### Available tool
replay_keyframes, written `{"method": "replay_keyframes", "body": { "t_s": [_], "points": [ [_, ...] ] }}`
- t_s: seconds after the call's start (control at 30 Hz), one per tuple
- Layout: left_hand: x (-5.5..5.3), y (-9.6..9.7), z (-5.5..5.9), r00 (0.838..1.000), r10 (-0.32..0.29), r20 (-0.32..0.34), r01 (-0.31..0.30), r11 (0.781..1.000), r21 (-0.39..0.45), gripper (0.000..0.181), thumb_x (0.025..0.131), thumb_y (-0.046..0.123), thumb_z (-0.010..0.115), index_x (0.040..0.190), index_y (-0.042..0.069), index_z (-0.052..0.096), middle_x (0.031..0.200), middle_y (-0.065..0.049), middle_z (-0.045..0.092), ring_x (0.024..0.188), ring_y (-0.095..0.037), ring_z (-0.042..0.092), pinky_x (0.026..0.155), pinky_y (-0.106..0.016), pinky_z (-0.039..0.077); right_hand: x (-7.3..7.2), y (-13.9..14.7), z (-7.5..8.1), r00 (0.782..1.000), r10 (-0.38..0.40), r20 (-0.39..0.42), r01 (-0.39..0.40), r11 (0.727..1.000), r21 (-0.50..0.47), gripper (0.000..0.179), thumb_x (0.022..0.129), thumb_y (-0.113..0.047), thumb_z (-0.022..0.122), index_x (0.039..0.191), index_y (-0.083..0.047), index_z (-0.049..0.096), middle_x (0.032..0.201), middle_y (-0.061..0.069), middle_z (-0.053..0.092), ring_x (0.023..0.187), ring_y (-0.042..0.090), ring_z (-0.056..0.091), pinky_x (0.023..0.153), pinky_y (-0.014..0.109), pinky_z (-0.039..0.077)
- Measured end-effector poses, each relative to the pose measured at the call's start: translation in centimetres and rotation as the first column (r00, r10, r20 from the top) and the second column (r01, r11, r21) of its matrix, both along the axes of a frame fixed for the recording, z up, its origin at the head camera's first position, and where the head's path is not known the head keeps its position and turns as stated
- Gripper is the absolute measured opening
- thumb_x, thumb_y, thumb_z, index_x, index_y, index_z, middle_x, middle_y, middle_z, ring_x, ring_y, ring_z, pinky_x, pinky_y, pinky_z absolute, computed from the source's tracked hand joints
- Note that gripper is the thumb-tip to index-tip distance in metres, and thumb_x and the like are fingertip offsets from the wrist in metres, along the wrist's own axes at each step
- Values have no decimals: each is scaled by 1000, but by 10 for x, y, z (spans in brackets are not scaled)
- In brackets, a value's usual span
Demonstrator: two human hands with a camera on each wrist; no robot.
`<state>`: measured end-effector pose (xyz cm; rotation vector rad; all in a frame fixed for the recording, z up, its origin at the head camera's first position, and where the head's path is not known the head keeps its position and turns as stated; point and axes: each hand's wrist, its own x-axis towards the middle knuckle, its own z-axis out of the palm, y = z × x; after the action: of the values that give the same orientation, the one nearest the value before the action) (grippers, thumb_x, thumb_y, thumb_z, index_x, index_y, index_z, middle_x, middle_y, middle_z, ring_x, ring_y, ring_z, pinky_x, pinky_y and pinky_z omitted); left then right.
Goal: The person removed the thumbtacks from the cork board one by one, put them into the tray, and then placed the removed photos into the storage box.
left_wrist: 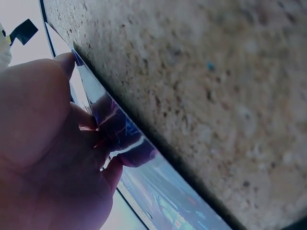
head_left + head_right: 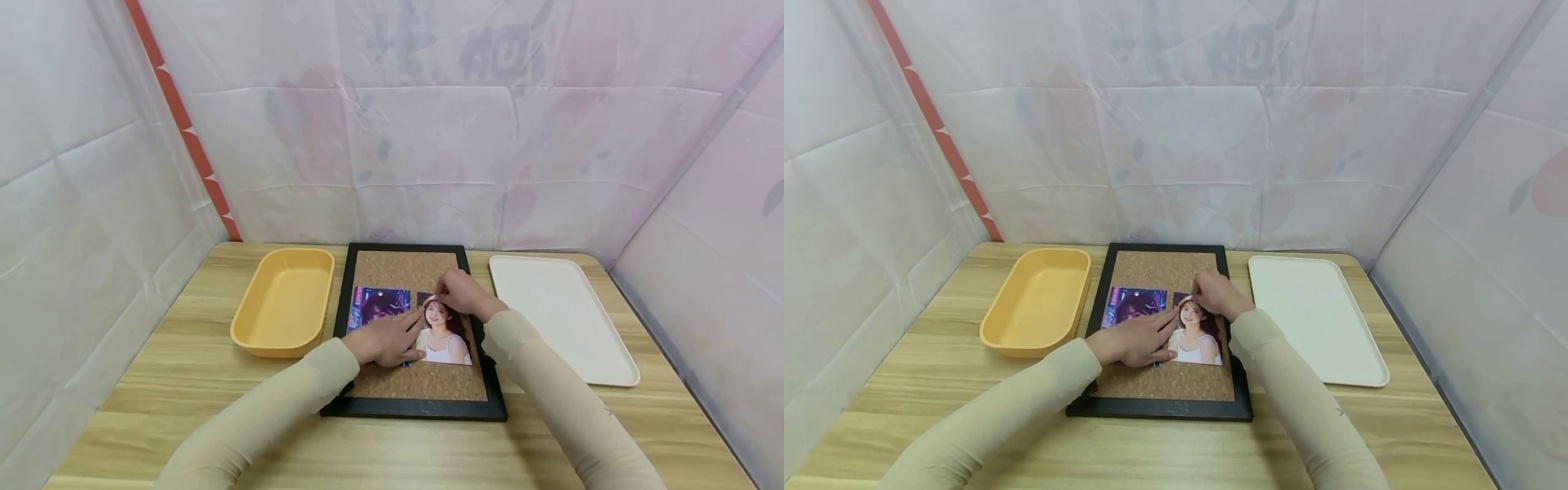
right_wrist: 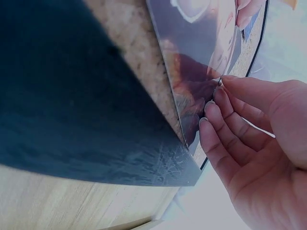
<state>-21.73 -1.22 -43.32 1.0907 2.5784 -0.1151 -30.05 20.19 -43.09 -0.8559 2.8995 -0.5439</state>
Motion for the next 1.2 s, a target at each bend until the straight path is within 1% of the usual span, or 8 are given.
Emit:
{"method": "replay_keyframes", "body": {
  "t_s": [0.13,0.27,0.33,0.37,0.6,0.93,1.07,1.2],
  "points": [
    [1,0,-1,1000,1,-5,-1,1000,-8,76,108,56,34,165,11,14,173,-6,6,158,-20,10,125,-34,20,1,-2,2,1000,-23,20,23,999,36,21,89,1,66,71,-6,72,64,-3,61,59,15,52,61,32,47],
    [1,1,-1,1000,3,-11,-3,1000,-13,76,108,57,34,166,12,13,173,-5,5,158,-20,10,125,-34,21,1,-5,4,999,-33,32,31,997,68,35,90,4,64,58,-10,58,54,-6,43,53,13,43,55,28,40],
    [1,2,0,1000,4,-11,-4,1000,-12,77,107,57,34,166,12,13,173,-5,5,158,-20,10,125,-34,21,2,-7,5,998,-40,39,37,996,79,40,91,4,63,56,-12,53,53,-6,38,51,13,40,54,28,37],
    [1,2,0,1000,6,-8,-6,1000,-12,77,107,57,35,166,12,12,173,-5,5,158,-20,10,125,-34,21,2,-7,6,998,-43,43,39,996,83,40,91,4,63,56,-12,53,53,-6,38,51,13,40,54,28,37],
    [2,3,1,1000,21,-1,-21,1000,-24,78,107,58,34,166,12,11,173,-4,5,158,-19,10,125,-33,21,2,-7,5,997,-52,50,47,994,97,28,91,2,64,65,-8,67,59,-3,53,56,15,49,58,30,43],
    [3,2,0,1000,2,-17,-3,999,-41,75,108,57,33,165,12,16,173,-6,7,158,-19,11,125,-32,20,2,-7,7,999,-30,44,25,995,102,33,90,3,62,59,-11,62,56,-4,50,53,14,47,56,28,42],
    [2,2,1,1000,0,-16,-1,999,-43,75,108,57,32,166,12,14,173,-6,6,158,-20,10,125,-32,20,0,-7,7,999,-18,40,15,996,93,38,89,4,62,56,-13,55,54,-5,44,53,14,44,56,28,40],
    [2,2,1,1000,2,-10,-2,999,-41,76,108,57,33,166,12,13,173,-6,6,158,-20,9,125,-32,20,-2,-7,6,998,-17,67,11,997,81,42,91,4,62,55,-15,51,53,-6,38,51,13,42,54,27,38]
  ]
}}
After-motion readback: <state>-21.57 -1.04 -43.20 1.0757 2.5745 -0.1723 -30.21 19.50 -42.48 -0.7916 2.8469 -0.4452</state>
